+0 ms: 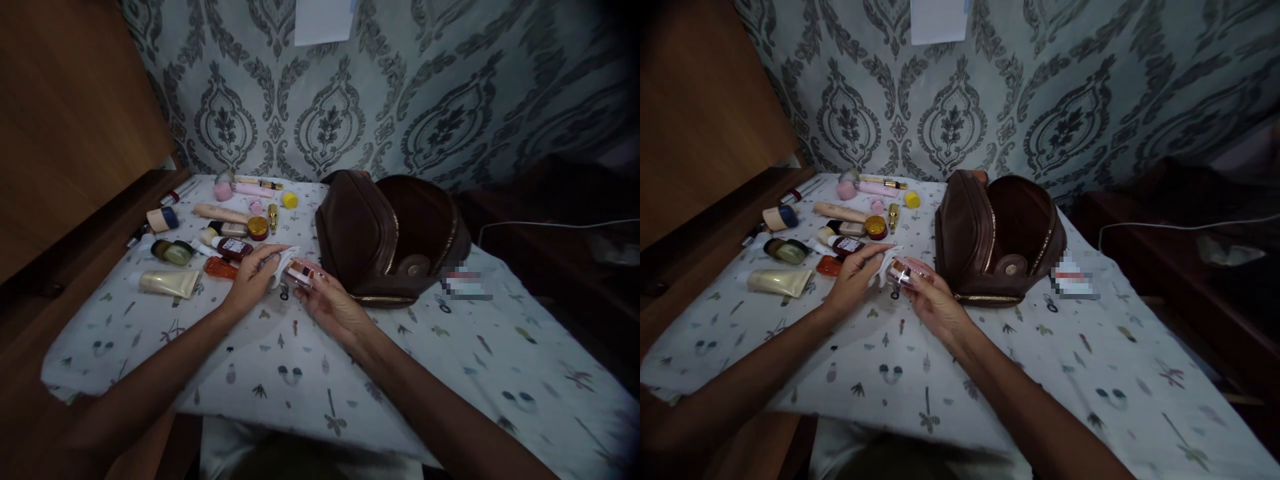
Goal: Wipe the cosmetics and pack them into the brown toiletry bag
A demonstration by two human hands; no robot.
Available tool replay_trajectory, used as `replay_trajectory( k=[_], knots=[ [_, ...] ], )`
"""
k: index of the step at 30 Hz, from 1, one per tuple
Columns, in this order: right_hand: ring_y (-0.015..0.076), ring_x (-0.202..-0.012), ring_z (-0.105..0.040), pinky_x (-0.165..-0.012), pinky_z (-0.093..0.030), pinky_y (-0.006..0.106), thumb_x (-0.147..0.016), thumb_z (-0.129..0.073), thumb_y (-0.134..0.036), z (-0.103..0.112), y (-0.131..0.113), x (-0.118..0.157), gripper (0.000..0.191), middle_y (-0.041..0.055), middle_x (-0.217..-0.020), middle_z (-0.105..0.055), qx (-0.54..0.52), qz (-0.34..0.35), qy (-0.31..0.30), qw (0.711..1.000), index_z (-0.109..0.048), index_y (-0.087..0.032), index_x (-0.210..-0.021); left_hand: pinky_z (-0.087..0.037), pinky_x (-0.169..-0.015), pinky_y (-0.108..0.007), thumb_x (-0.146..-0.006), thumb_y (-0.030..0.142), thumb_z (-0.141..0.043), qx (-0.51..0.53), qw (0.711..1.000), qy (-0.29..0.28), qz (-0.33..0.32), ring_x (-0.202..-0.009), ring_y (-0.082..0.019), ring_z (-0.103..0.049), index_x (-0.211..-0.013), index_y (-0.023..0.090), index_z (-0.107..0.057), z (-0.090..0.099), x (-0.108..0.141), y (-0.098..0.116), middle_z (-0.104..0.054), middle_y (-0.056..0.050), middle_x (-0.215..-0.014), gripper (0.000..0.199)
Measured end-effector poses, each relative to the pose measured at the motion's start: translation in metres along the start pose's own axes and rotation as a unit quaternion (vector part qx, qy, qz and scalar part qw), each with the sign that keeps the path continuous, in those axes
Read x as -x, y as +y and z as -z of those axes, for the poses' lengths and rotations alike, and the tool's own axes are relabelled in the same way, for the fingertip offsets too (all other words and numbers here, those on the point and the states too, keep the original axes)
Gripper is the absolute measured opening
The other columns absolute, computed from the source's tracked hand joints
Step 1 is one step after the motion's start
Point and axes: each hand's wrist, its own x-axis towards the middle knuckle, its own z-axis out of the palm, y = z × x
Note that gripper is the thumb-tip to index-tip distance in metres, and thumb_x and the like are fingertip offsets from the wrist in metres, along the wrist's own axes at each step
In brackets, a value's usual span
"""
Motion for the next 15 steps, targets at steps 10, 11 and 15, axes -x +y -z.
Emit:
replay_trajectory(
  k=[10,11,15],
  knots=[
    [0.0213,-0.112,-0.065,-0.110,-0.044,0.042,-0.067,-0.084,-0.052,0.0017,-0.0010,0.0032,0.047,0.0029,-0.112,-0.073,-0.032,-0.039,-0.078,0.996,-0.068,-0.025,-0.103,-0.043,-0.101,-0.034,-0.098,0.038,-0.051,-0.033,0.996,-0.027,-0.080,-0.110,-0.020,-0.058,-0.124,0.019,-0.067,-0.0003,0.0027,-0.0008,-0.064,-0.008,-0.109,0.035],
    [0.0213,-0.109,-0.067,-0.109,-0.044,0.042,-0.067,-0.084,-0.052,0.0008,-0.0015,0.0045,0.048,0.0027,-0.111,-0.073,-0.035,-0.050,-0.089,0.994,-0.068,-0.025,-0.104,-0.044,-0.100,-0.034,-0.098,0.038,-0.051,-0.031,0.996,-0.023,-0.079,-0.108,-0.020,-0.058,-0.122,0.019,-0.068,0.0000,0.0025,-0.0014,-0.064,-0.008,-0.107,0.036],
    [0.0210,-0.101,-0.069,-0.097,-0.051,0.038,-0.068,-0.082,-0.053,-0.0016,-0.0021,0.0076,0.052,0.0016,-0.108,-0.073,-0.035,-0.094,-0.111,0.989,-0.066,-0.027,-0.110,-0.047,-0.093,-0.032,-0.098,0.041,-0.050,-0.033,0.996,-0.013,-0.076,-0.101,-0.019,-0.059,-0.118,0.018,-0.071,-0.0001,0.0020,-0.0022,-0.062,-0.007,-0.101,0.037]
  ],
)
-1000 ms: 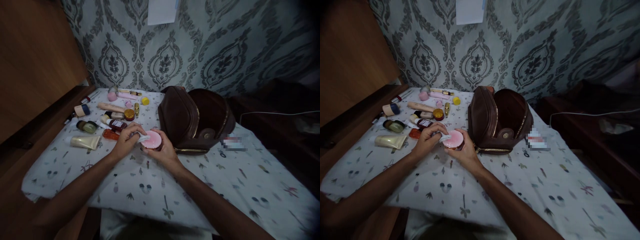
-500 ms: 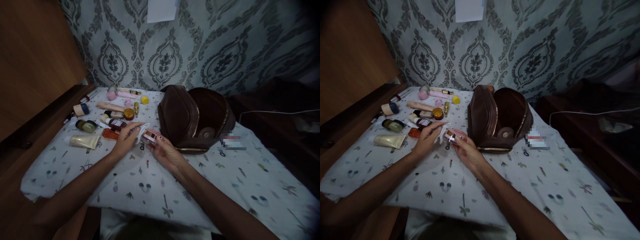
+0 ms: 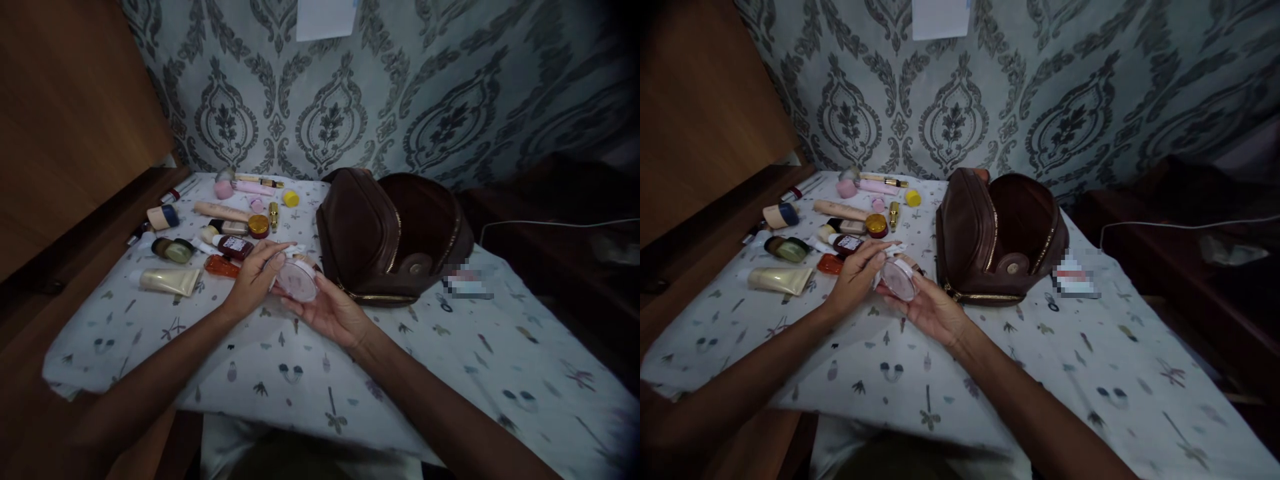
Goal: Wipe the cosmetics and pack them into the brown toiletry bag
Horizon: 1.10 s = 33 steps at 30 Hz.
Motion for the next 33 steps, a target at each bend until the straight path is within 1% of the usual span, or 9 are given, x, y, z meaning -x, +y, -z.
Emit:
replay_trajectory(
  k=[2,5,8,12,16,21,24,28,33],
  knots=[
    [0.0204,-0.097,-0.069,-0.084,-0.054,0.034,-0.071,-0.077,-0.056,0.000,0.001,0.000,0.053,0.0015,-0.111,-0.072,0.016,-0.002,0.007,1.000,-0.064,-0.029,-0.115,-0.047,-0.092,-0.032,-0.098,0.043,-0.050,-0.005,1.000,0.002,0.001,-0.099,-0.019,-0.059,-0.117,0.018,-0.072,-0.001,0.000,0.001,-0.062,-0.007,-0.099,0.038],
    [0.0200,-0.095,-0.065,-0.068,-0.051,0.029,-0.074,-0.073,-0.056,0.000,0.001,-0.001,0.051,0.0015,-0.117,-0.069,0.050,0.019,0.036,0.998,-0.062,-0.031,-0.117,-0.047,-0.093,-0.034,-0.098,0.044,-0.049,-0.009,1.000,0.004,0.002,-0.101,-0.020,-0.059,-0.115,0.019,-0.072,-0.001,0.000,0.002,-0.062,-0.007,-0.099,0.038],
    [0.0181,-0.087,-0.062,-0.061,-0.046,0.025,-0.074,-0.073,-0.056,-0.001,0.001,-0.002,0.047,0.0002,-0.112,-0.070,0.054,0.019,0.054,0.997,-0.063,-0.032,-0.113,-0.046,-0.093,-0.034,-0.098,0.044,-0.049,-0.008,1.000,0.003,0.004,-0.100,-0.020,-0.059,-0.114,0.020,-0.073,-0.002,0.000,0.003,-0.061,-0.007,-0.099,0.038],
    [0.0162,-0.074,-0.059,-0.056,-0.043,0.024,-0.076,-0.069,-0.059,-0.003,0.000,-0.002,0.042,0.0002,-0.100,-0.070,0.042,0.006,0.051,0.998,-0.063,-0.030,-0.106,-0.046,-0.094,-0.034,-0.098,0.042,-0.048,-0.006,1.000,-0.001,0.005,-0.101,-0.020,-0.059,-0.115,0.019,-0.072,-0.003,0.001,0.002,-0.062,-0.007,-0.100,0.037],
    [0.0183,-0.078,-0.060,-0.061,-0.047,0.028,-0.083,-0.060,-0.061,-0.004,-0.001,-0.002,0.041,0.0022,-0.099,-0.070,0.060,0.008,0.045,0.997,-0.062,-0.028,-0.107,-0.045,-0.097,-0.036,-0.100,0.035,-0.042,0.015,1.000,-0.003,0.016,-0.106,-0.022,-0.057,-0.115,0.019,-0.073,-0.002,0.001,0.003,-0.063,-0.008,-0.104,0.037],
    [0.0163,-0.073,-0.061,-0.062,-0.051,0.028,-0.081,-0.066,-0.055,-0.007,-0.002,-0.002,0.038,0.0006,-0.097,-0.071,0.004,-0.009,0.043,0.999,-0.061,-0.027,-0.106,-0.043,-0.100,-0.036,-0.094,0.024,-0.046,0.036,0.999,-0.015,0.029,-0.108,-0.022,-0.056,-0.119,0.019,-0.071,0.001,0.000,0.003,-0.062,-0.006,-0.105,0.036],
    [0.0167,-0.075,-0.063,-0.063,-0.055,0.028,-0.077,-0.072,-0.048,-0.010,-0.003,-0.002,0.035,0.0010,-0.096,-0.072,-0.040,-0.017,0.059,0.997,-0.063,-0.026,-0.103,-0.043,-0.099,-0.036,-0.094,0.025,-0.050,0.021,0.999,-0.020,0.018,-0.107,-0.022,-0.056,-0.119,0.019,-0.070,0.003,-0.001,0.003,-0.061,-0.007,-0.104,0.033],
    [0.0192,-0.081,-0.066,-0.067,-0.059,0.032,-0.076,-0.075,-0.041,-0.010,-0.003,-0.001,0.032,0.0026,-0.096,-0.073,-0.050,-0.019,0.082,0.995,-0.065,-0.023,-0.101,-0.045,-0.096,-0.036,-0.095,0.031,-0.052,-0.011,0.999,-0.032,-0.006,-0.105,-0.022,-0.056,-0.118,0.020,-0.070,0.005,-0.001,0.003,-0.060,-0.007,-0.104,0.031],
    [0.0203,-0.088,-0.068,-0.075,-0.059,0.035,-0.070,-0.082,-0.047,-0.002,0.003,-0.002,0.045,0.0032,-0.100,-0.072,-0.028,-0.015,0.066,0.997,-0.064,-0.024,-0.105,-0.045,-0.095,-0.037,-0.096,0.033,-0.050,-0.037,0.998,-0.041,-0.034,-0.104,-0.023,-0.056,-0.118,0.020,-0.069,0.006,-0.002,0.004,-0.059,-0.008,-0.104,0.032]
  ],
)
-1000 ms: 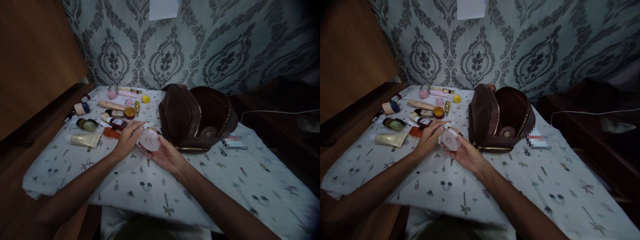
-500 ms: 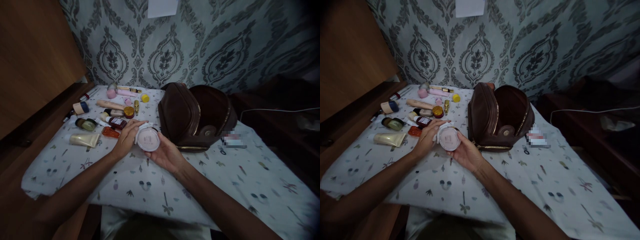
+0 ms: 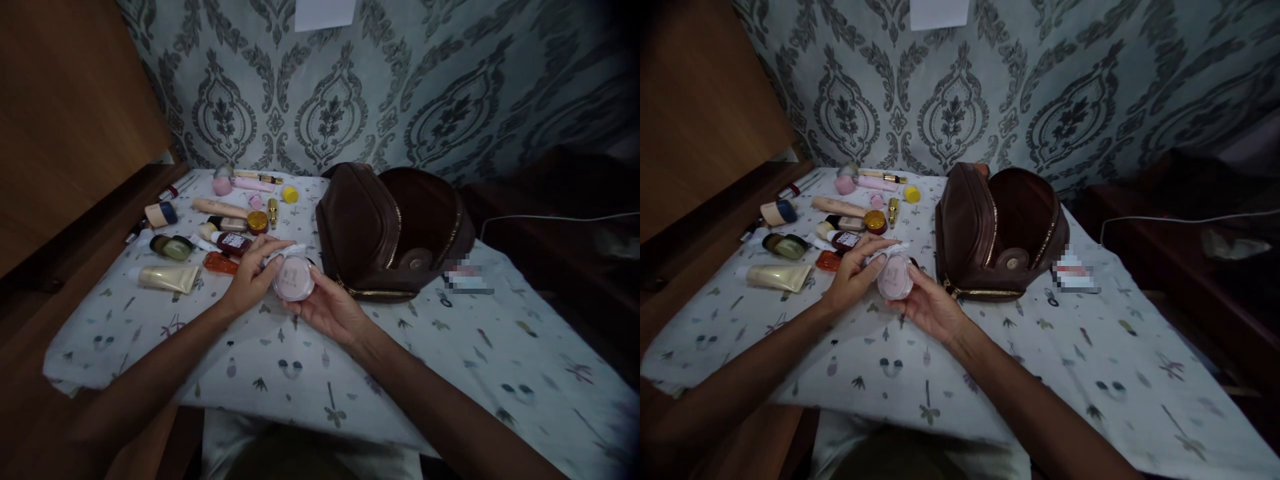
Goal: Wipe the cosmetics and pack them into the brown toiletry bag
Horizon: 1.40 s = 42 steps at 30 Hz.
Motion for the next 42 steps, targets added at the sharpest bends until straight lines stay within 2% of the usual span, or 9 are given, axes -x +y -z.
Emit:
replay_trajectory(
  k=[3,7,11,17,21,32,36,42],
  knots=[
    [0.0177,-0.082,-0.067,-0.073,-0.058,0.032,-0.069,-0.079,-0.059,0.004,0.004,-0.003,0.052,0.0015,-0.097,-0.072,0.035,0.014,-0.020,0.999,-0.061,-0.025,-0.105,-0.045,-0.095,-0.037,-0.096,0.031,-0.050,-0.009,1.000,-0.007,-0.004,-0.104,-0.022,-0.056,-0.118,0.020,-0.069,0.000,0.000,0.000,-0.059,-0.007,-0.104,0.031],
    [0.0144,-0.065,-0.064,-0.057,-0.052,0.026,-0.061,-0.077,-0.072,0.004,0.007,-0.003,0.064,-0.0014,-0.082,-0.069,0.075,0.021,-0.026,0.997,-0.060,-0.025,-0.100,-0.045,-0.096,-0.037,-0.096,0.031,-0.050,-0.012,1.000,-0.016,-0.008,-0.103,-0.022,-0.056,-0.117,0.020,-0.069,-0.001,0.001,0.002,-0.059,-0.007,-0.102,0.030],
    [0.0129,-0.054,-0.059,-0.045,-0.043,0.022,-0.060,-0.072,-0.078,0.001,0.007,0.000,0.066,-0.0036,-0.069,-0.062,0.113,0.030,-0.009,0.993,-0.058,-0.024,-0.095,-0.045,-0.096,-0.038,-0.097,0.032,-0.050,-0.005,0.999,-0.033,-0.014,-0.102,-0.022,-0.055,-0.116,0.021,-0.070,-0.001,0.002,0.004,-0.057,-0.006,-0.101,0.030],
    [0.0133,-0.051,-0.055,-0.042,-0.039,0.022,-0.062,-0.065,-0.084,-0.003,0.008,0.002,0.070,-0.0040,-0.063,-0.059,0.144,0.031,0.000,0.989,-0.059,-0.025,-0.101,-0.044,-0.097,-0.039,-0.097,0.032,-0.048,0.005,0.999,-0.049,-0.021,-0.104,-0.023,-0.054,-0.114,0.021,-0.071,0.000,0.002,0.007,-0.055,-0.007,-0.102,0.030],
    [0.0123,-0.048,-0.055,-0.040,-0.039,0.022,-0.059,-0.067,-0.084,-0.005,0.008,0.003,0.069,-0.0039,-0.062,-0.060,0.124,0.031,0.007,0.992,-0.058,-0.023,-0.091,-0.044,-0.097,-0.039,-0.098,0.032,-0.048,0.003,0.998,-0.048,-0.038,-0.107,-0.024,-0.054,-0.114,0.022,-0.071,0.000,0.003,0.010,-0.056,-0.007,-0.102,0.029],
    [0.0104,-0.046,-0.057,-0.040,-0.044,0.020,-0.081,-0.053,-0.076,-0.004,0.004,-0.001,0.057,-0.0026,-0.062,-0.063,0.032,0.001,0.022,0.999,-0.062,-0.020,-0.089,-0.046,-0.094,-0.039,-0.098,0.019,-0.044,-0.022,0.989,-0.095,-0.107,-0.107,-0.022,-0.054,-0.113,0.023,-0.070,0.000,0.006,0.024,-0.054,-0.008,-0.105,0.029],
    [0.0117,-0.047,-0.060,-0.041,-0.045,0.020,-0.080,-0.054,-0.076,-0.004,0.001,-0.001,0.057,-0.0026,-0.060,-0.063,-0.008,-0.012,0.024,1.000,-0.062,-0.020,-0.086,-0.047,-0.092,-0.039,-0.096,0.015,-0.046,-0.025,0.985,-0.124,-0.114,-0.106,-0.023,-0.056,-0.101,0.021,-0.073,0.001,0.006,0.025,-0.056,-0.008,-0.106,0.027],
    [0.0093,-0.048,-0.057,-0.044,-0.047,0.019,-0.082,-0.056,-0.073,-0.004,-0.004,-0.002,0.054,-0.0036,-0.060,-0.062,-0.083,0.005,0.033,0.996,-0.060,-0.019,-0.083,-0.045,-0.093,-0.039,-0.090,0.008,-0.046,-0.030,0.979,-0.155,-0.128,-0.101,-0.022,-0.058,-0.079,0.018,-0.072,0.002,0.005,0.025,-0.058,-0.008,-0.105,0.030]
  ],
)
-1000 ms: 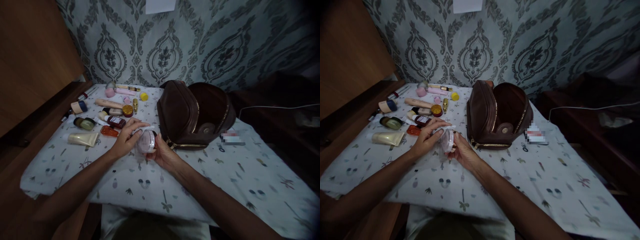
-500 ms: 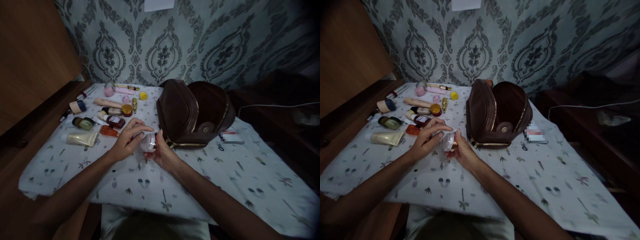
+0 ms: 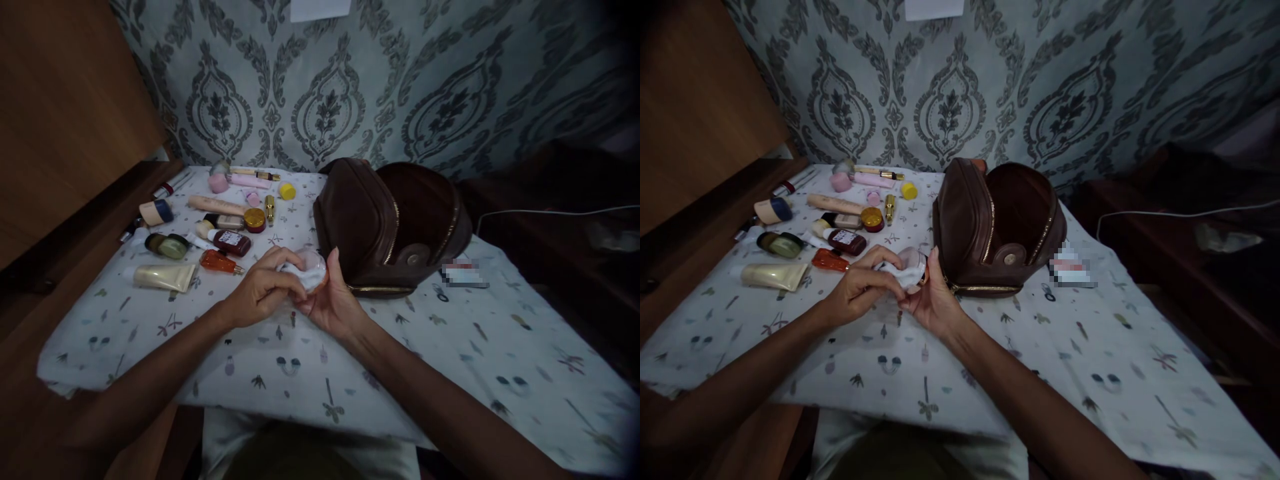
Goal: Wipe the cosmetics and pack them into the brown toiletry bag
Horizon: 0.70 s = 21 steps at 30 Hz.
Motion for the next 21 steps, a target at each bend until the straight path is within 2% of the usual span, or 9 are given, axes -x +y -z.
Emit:
replay_trajectory(
  k=[4,7,10,15,21],
  knots=[
    [0.0099,-0.048,-0.057,-0.043,-0.047,0.019,-0.083,-0.053,-0.073,-0.0011,-0.0010,-0.0006,0.055,-0.0025,-0.062,-0.064,-0.010,-0.006,0.006,1.000,-0.062,-0.019,-0.085,-0.045,-0.089,-0.035,-0.092,0.010,-0.046,0.035,0.999,0.009,0.019,-0.097,-0.020,-0.059,-0.076,0.017,-0.068,-0.0015,0.0008,-0.0019,-0.059,-0.007,-0.102,0.028],
    [0.0110,-0.048,-0.060,-0.043,-0.049,0.020,-0.085,-0.050,-0.072,-0.0023,-0.0017,0.0005,0.056,-0.0005,-0.062,-0.066,0.002,-0.008,0.018,1.000,-0.062,-0.018,-0.083,-0.047,-0.087,-0.033,-0.095,0.016,-0.048,0.074,0.995,0.052,0.052,-0.097,-0.019,-0.059,-0.099,0.019,-0.064,-0.0049,0.0014,-0.0025,-0.060,-0.006,-0.102,0.016],
    [0.0116,-0.050,-0.062,-0.045,-0.051,0.020,-0.087,-0.052,-0.069,-0.0026,-0.0020,0.0014,0.052,0.0004,-0.064,-0.068,0.016,-0.007,0.028,0.999,-0.062,-0.017,-0.083,-0.046,-0.091,-0.034,-0.096,0.017,-0.050,0.073,0.994,0.065,0.055,-0.102,-0.020,-0.058,-0.118,0.021,-0.058,-0.0072,0.0010,-0.0018,-0.061,-0.006,-0.107,0.024],
    [0.0114,-0.049,-0.062,-0.044,-0.050,0.020,-0.081,-0.063,-0.067,-0.0021,-0.0009,0.0002,0.049,-0.0019,-0.064,-0.067,0.008,-0.002,0.015,1.000,-0.062,-0.018,-0.086,-0.048,-0.084,-0.032,-0.094,0.010,-0.049,0.035,0.998,0.045,0.001,-0.095,-0.017,-0.059,-0.106,0.020,-0.067,-0.0052,-0.0004,-0.0029,-0.059,-0.006,-0.098,0.024],
    [0.0098,-0.047,-0.058,-0.041,-0.047,0.018,-0.087,-0.055,-0.067,-0.0039,-0.0021,-0.0009,0.047,-0.0034,-0.064,-0.065,-0.036,-0.002,0.035,0.999,-0.060,-0.020,-0.087,-0.048,-0.083,-0.036,-0.090,0.006,-0.048,-0.029,0.998,0.036,-0.032,-0.091,-0.018,-0.060,-0.090,0.019,-0.071,-0.0010,-0.0009,-0.0058,-0.061,-0.006,-0.095,0.026]
  ],
)
